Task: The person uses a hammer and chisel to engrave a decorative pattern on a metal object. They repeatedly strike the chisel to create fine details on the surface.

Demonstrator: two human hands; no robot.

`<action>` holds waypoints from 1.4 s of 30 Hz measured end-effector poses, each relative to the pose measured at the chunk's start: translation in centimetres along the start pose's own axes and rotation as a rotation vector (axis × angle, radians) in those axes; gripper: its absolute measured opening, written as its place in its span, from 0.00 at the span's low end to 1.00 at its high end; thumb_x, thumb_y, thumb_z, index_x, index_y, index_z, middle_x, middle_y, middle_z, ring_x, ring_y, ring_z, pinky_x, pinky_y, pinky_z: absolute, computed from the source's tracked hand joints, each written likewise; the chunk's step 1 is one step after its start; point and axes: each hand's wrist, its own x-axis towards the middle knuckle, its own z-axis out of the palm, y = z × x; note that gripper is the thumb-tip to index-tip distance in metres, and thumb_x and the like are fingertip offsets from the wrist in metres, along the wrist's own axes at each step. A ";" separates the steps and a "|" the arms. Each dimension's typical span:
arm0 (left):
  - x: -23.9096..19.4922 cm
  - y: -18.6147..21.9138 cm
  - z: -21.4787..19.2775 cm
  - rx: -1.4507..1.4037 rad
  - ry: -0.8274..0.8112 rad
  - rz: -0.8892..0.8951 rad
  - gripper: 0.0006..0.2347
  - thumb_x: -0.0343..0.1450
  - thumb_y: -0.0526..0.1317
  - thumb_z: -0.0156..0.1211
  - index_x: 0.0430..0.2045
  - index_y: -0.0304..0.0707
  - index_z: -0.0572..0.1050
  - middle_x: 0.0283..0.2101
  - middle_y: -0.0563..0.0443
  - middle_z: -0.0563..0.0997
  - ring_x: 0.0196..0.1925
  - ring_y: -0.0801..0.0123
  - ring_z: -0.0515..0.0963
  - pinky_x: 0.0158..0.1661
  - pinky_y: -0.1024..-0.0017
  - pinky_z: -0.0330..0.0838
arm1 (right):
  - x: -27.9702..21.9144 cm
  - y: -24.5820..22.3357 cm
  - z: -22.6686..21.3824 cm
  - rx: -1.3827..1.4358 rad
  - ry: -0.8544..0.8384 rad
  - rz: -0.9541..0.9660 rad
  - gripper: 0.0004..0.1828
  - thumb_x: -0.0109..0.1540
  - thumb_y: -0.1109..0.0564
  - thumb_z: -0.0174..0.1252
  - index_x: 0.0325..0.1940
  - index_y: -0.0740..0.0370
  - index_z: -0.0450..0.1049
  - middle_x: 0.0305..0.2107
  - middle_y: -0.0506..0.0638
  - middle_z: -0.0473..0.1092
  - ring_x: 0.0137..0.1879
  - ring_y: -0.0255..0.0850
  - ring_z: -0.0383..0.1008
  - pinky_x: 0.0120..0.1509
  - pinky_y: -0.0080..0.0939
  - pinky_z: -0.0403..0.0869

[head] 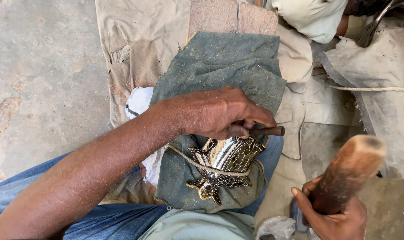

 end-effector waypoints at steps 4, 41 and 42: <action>-0.3 -0.3 0.1 -0.046 0.024 0.128 0.22 0.66 0.31 0.65 0.56 0.45 0.74 0.47 0.50 0.86 0.43 0.64 0.87 0.43 0.60 0.79 | 0.6 -0.8 0.4 -0.093 0.129 -0.168 0.20 0.52 0.66 0.72 0.44 0.70 0.72 0.30 0.53 0.74 0.36 0.35 0.76 0.45 0.36 0.76; -2.7 -2.1 3.7 -0.188 0.464 -0.201 0.18 0.70 0.35 0.66 0.55 0.42 0.73 0.32 0.52 0.84 0.30 0.74 0.85 0.33 0.74 0.82 | 8.8 -4.6 -3.4 0.239 -0.099 0.051 0.14 0.62 0.72 0.64 0.50 0.72 0.71 0.29 0.59 0.72 0.31 0.45 0.75 0.34 0.49 0.74; -2.8 -2.0 4.0 -0.222 0.538 -0.176 0.18 0.71 0.34 0.65 0.56 0.42 0.73 0.33 0.52 0.84 0.30 0.75 0.85 0.33 0.75 0.82 | 8.8 -4.1 -3.8 0.280 -0.116 0.045 0.15 0.62 0.72 0.63 0.51 0.72 0.70 0.28 0.60 0.72 0.31 0.47 0.75 0.34 0.50 0.75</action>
